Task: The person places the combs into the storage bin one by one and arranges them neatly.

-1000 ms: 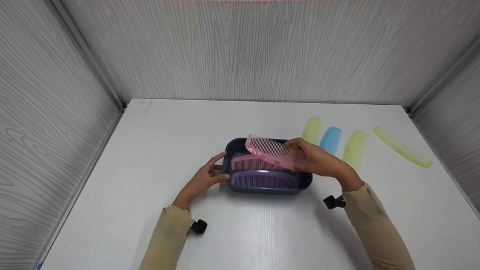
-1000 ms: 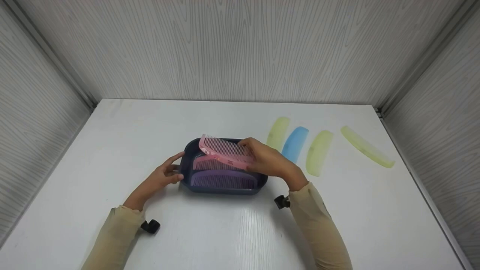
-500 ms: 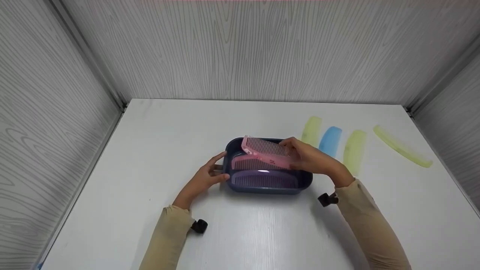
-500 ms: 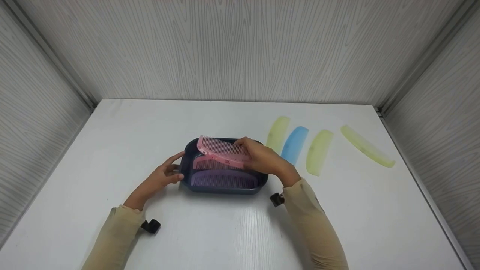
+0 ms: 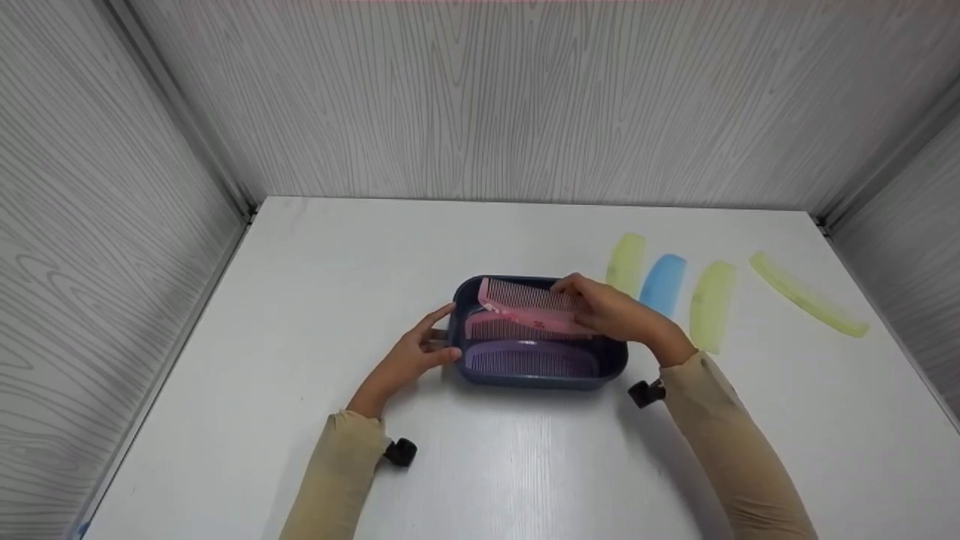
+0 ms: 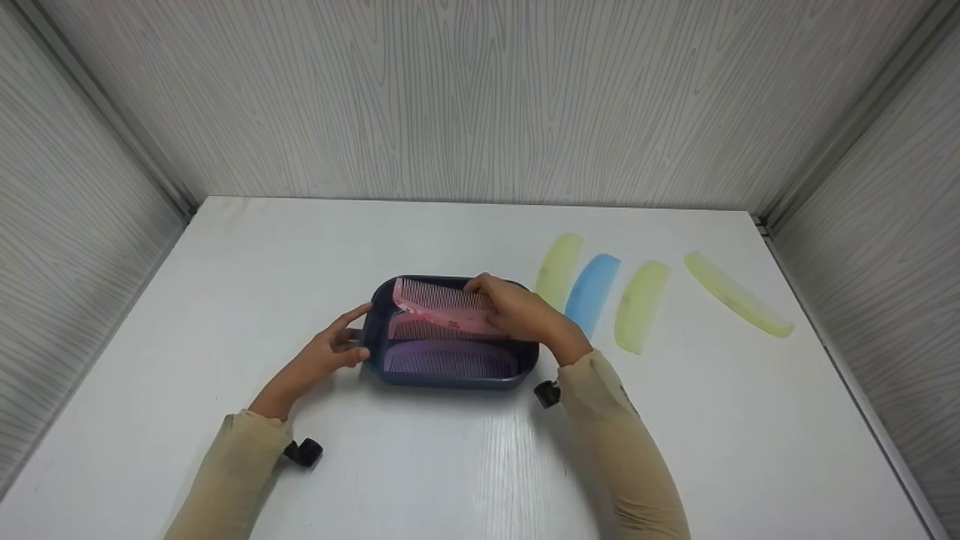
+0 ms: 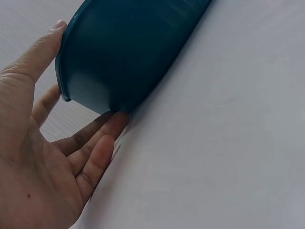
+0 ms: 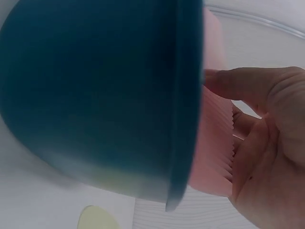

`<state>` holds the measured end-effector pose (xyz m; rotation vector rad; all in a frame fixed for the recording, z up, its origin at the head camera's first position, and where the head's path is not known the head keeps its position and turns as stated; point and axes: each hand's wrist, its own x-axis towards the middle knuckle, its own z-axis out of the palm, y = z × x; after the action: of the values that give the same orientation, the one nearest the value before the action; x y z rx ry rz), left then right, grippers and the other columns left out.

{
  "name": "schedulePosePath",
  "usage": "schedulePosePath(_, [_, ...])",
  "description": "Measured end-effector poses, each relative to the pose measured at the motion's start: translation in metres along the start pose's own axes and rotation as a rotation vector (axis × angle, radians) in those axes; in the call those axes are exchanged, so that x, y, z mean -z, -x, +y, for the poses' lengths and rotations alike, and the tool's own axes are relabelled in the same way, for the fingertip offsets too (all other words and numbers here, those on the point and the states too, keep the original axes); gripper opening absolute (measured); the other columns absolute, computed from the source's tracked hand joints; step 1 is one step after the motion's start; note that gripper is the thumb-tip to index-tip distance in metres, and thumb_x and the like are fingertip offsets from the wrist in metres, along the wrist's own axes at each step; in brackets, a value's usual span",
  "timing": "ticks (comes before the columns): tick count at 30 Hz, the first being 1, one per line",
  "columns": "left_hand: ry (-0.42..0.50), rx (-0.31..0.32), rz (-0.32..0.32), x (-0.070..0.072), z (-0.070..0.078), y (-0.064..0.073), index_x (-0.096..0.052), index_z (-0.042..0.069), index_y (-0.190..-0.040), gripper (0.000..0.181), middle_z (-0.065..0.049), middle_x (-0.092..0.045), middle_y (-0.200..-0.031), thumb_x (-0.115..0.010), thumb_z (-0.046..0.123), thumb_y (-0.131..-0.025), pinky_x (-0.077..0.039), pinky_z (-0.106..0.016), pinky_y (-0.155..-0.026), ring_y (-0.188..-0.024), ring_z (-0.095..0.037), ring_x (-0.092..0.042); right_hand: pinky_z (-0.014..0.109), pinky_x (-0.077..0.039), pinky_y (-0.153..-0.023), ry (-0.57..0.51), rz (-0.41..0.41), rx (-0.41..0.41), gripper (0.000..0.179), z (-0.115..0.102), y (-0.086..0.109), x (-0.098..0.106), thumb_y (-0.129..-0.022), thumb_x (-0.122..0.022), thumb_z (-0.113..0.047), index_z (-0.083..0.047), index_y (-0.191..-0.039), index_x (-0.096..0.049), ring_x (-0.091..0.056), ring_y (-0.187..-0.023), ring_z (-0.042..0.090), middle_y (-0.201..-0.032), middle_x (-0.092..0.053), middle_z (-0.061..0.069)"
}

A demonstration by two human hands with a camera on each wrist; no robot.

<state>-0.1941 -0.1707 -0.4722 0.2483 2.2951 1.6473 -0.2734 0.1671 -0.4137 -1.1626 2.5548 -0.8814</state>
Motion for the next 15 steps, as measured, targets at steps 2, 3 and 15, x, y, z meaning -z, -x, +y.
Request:
schedulePosePath(2, [0.012, -0.011, -0.003, 0.0, 0.004, 0.003, -0.023, 0.022, -0.155, 0.083, -0.028, -0.047, -0.139, -0.072, 0.029, -0.088, -0.046, -0.045, -0.098, -0.124, -0.037, -0.054, 0.046, -0.047, -0.089, -0.006, -0.001, -0.011, 0.04, 0.001, -0.002, 0.0, -0.093, -0.055, 0.004, -0.002, -0.131, -0.046, -0.058, -0.102, 0.028, -0.119, -0.058, 0.018])
schedulePosePath(3, [0.021, -0.015, -0.003, 0.0, 0.003, 0.003, -0.024, 0.023, -0.155, 0.083, -0.028, -0.048, -0.139, -0.072, 0.029, -0.088, -0.046, -0.045, -0.098, -0.123, -0.037, -0.055, 0.046, -0.047, -0.089, -0.011, -0.001, -0.019, 0.04, 0.002, -0.003, 0.0, -0.093, -0.055, 0.004, -0.002, -0.131, -0.046, -0.057, -0.103, 0.028, -0.119, -0.058, 0.018])
schedulePosePath(15, [0.021, -0.036, 0.01, 0.001, -0.023, -0.007, -0.027, 0.033, -0.153, 0.081, -0.023, -0.05, -0.138, -0.073, 0.035, -0.087, -0.047, -0.042, -0.097, -0.121, -0.031, -0.057, 0.048, -0.047, -0.095, 0.072, 0.005, -0.074, 0.033, 0.006, -0.013, 0.0, -0.094, -0.055, 0.0, -0.002, -0.127, -0.052, -0.059, -0.114, 0.032, -0.122, -0.061, 0.017])
